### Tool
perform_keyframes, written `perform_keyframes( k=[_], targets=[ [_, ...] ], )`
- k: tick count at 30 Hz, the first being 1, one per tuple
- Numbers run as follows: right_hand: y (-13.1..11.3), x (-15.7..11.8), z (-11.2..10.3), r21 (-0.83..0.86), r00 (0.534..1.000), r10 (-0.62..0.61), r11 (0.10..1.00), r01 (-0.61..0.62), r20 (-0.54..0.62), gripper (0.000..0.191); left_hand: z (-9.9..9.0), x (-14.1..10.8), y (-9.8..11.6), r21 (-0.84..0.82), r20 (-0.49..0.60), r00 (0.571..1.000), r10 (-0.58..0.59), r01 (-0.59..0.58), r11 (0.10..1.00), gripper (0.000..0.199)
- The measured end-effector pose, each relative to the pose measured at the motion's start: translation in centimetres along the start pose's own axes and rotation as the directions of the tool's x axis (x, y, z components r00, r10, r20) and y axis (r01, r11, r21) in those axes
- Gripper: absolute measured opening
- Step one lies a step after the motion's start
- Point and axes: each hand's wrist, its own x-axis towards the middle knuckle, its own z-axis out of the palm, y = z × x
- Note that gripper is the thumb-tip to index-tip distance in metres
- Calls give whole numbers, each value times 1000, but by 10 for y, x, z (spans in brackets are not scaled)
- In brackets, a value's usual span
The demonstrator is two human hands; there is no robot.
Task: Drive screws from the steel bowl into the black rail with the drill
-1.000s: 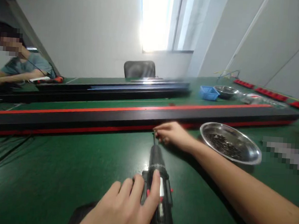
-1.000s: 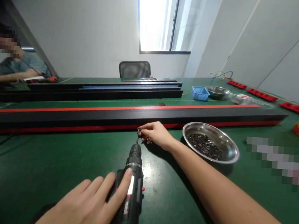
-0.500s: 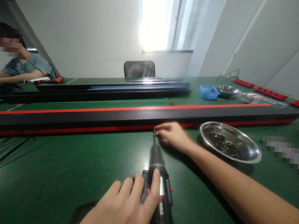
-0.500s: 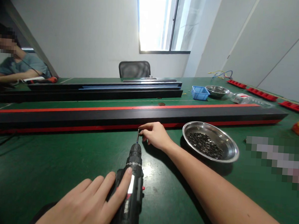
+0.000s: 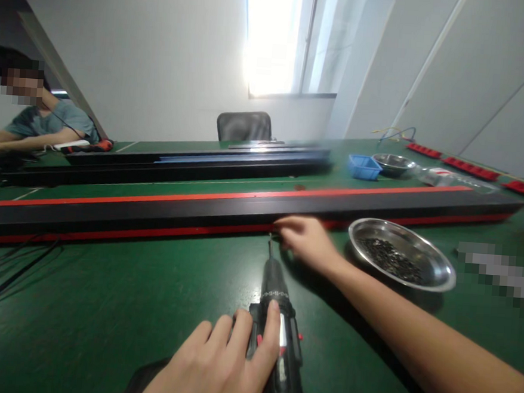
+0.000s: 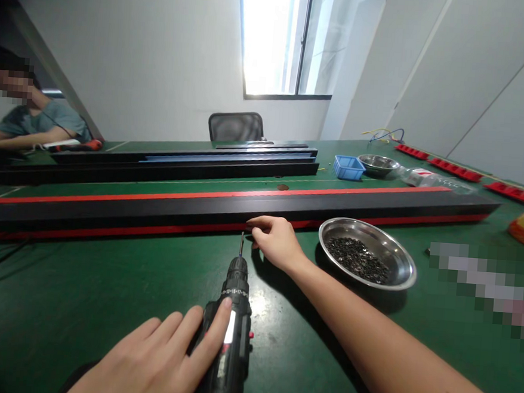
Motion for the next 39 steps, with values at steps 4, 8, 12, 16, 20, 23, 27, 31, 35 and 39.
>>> perform_keyframes(
  k=[4, 8, 12, 16, 20, 23, 27, 31, 35, 39],
  targets=[
    [-20, -15, -34, -172, 1000, 19, 985, -19, -1, 30, 1, 3, -4, -27, 32, 999, 8, -7, 1000, 60],
    [-21, -34, -83, -565, 995, -74, 825, 21, -71, 34, 1, 7, -8, -78, 88, 996, 2, 5, 997, 71],
    [-8, -43, -123, -844, 950, -116, 499, -196, -289, 32, -2, 12, -10, -136, 129, 991, -21, 39, 990, 85],
    [-2, -43, -148, -857, 899, -204, 439, -270, -388, 31, -7, 16, -12, -191, 153, 986, -70, 99, 977, 84],
    [7, -40, -159, -832, 934, 50, 440, -338, -353, 33, -9, 16, -13, -233, 176, 982, -72, 113, 966, 93],
    [19, -39, -166, -780, 940, 186, 526, -340, -285, 27, -8, 15, -13, -236, 181, 981, -71, 113, 965, 95],
    [31, -41, -171, -797, 950, 245, 527, -296, -191, 26, -7, 16, -13, -241, 181, 981, -72, 115, 964, 90],
    [31, -41, -166, -809, 950, 306, 542, -227, -62, 13, -7, 15, -12, -199, 155, 986, -67, 98, 975, 84],
    [26, -41, -162, -804, 943, 307, 526, -278, -126, 14, -4, 8, -7, -78, 103, 994, -40, 48, 996, 78],
    [25, -40, -166, -768, 944, 270, 559, -314, -190, 16, 0, -4, -2, 49, 36, 999, -9, 7, 999, 61]
  ],
)
